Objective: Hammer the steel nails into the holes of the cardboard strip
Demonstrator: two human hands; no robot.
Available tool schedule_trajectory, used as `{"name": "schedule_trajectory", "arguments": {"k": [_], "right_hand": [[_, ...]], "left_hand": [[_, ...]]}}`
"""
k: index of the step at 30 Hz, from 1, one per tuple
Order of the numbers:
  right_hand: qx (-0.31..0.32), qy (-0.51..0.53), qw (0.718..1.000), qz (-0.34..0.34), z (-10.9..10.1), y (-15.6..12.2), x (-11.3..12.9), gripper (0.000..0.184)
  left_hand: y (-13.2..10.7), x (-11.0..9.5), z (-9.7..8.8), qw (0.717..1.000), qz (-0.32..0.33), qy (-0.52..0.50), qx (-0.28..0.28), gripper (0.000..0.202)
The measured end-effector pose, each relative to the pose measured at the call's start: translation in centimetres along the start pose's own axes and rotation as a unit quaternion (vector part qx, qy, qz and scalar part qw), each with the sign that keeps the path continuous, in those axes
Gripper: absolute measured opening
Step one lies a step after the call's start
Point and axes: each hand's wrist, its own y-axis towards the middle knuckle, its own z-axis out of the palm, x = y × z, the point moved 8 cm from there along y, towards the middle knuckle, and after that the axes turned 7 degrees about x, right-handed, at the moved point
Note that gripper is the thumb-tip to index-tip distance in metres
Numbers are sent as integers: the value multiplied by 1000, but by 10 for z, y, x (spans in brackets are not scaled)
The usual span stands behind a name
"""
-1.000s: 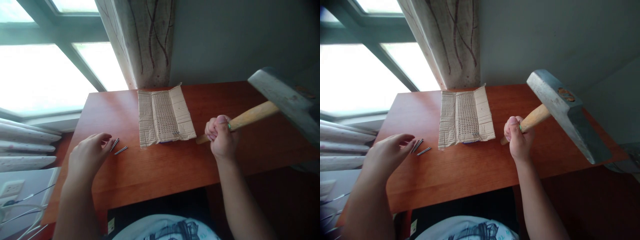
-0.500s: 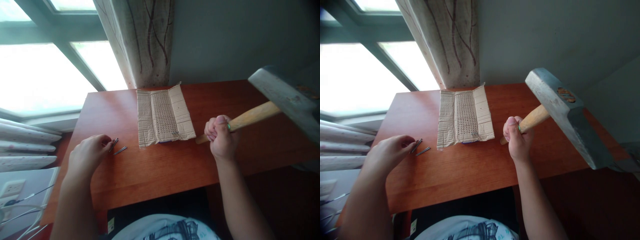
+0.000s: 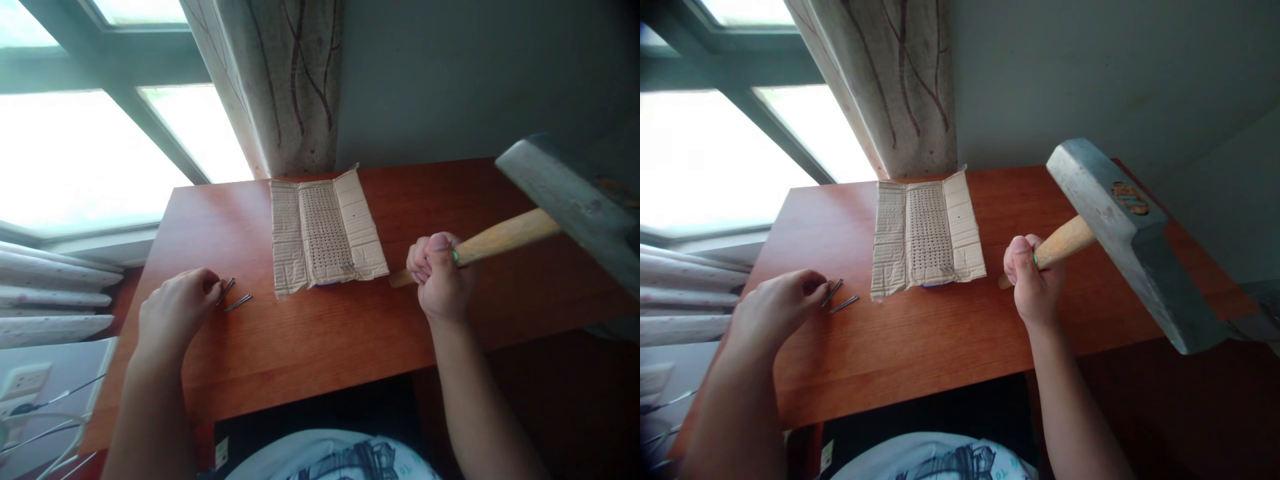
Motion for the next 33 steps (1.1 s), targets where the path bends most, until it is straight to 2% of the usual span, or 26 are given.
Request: {"name": "schedule_trajectory", "arguments": {"k": [3,6,9,12,13,14,17,20,26,33], "right_hand": [[0,3,1000,4,0,0,0,57],[1,7,1000,4,0,0,0,56],[1,12,1000,3,0,-1,0,55],[-1,11,1000,3,0,-1,0,55],[-2,10,1000,3,0,-1,0,55],[-1,11,1000,3,0,-1,1,55],[2,19,1000,2,1,-2,2,54],[0,19,1000,-1,-1,-3,2,54],[0,20,1000,-7,-4,-5,2,54],[-1,24,1000,-7,-5,-3,4,55]], "left_hand": [[-6,-1,-15,995,-8,-55,-87,32],[-15,-7,-31,964,18,-196,-180,18],[-26,-27,-40,890,85,-391,-218,13],[-42,-68,-47,808,197,-519,-195,13],[-48,-82,-49,790,224,-539,-189,14],[-53,-96,-50,783,240,-545,-177,13],[-64,-133,-51,778,290,-537,-148,14],[-67,-155,-52,786,313,-511,-150,8],[-62,-163,-53,822,287,-455,-188,5],[-62,-166,-52,839,278,-421,-203,5]]}}
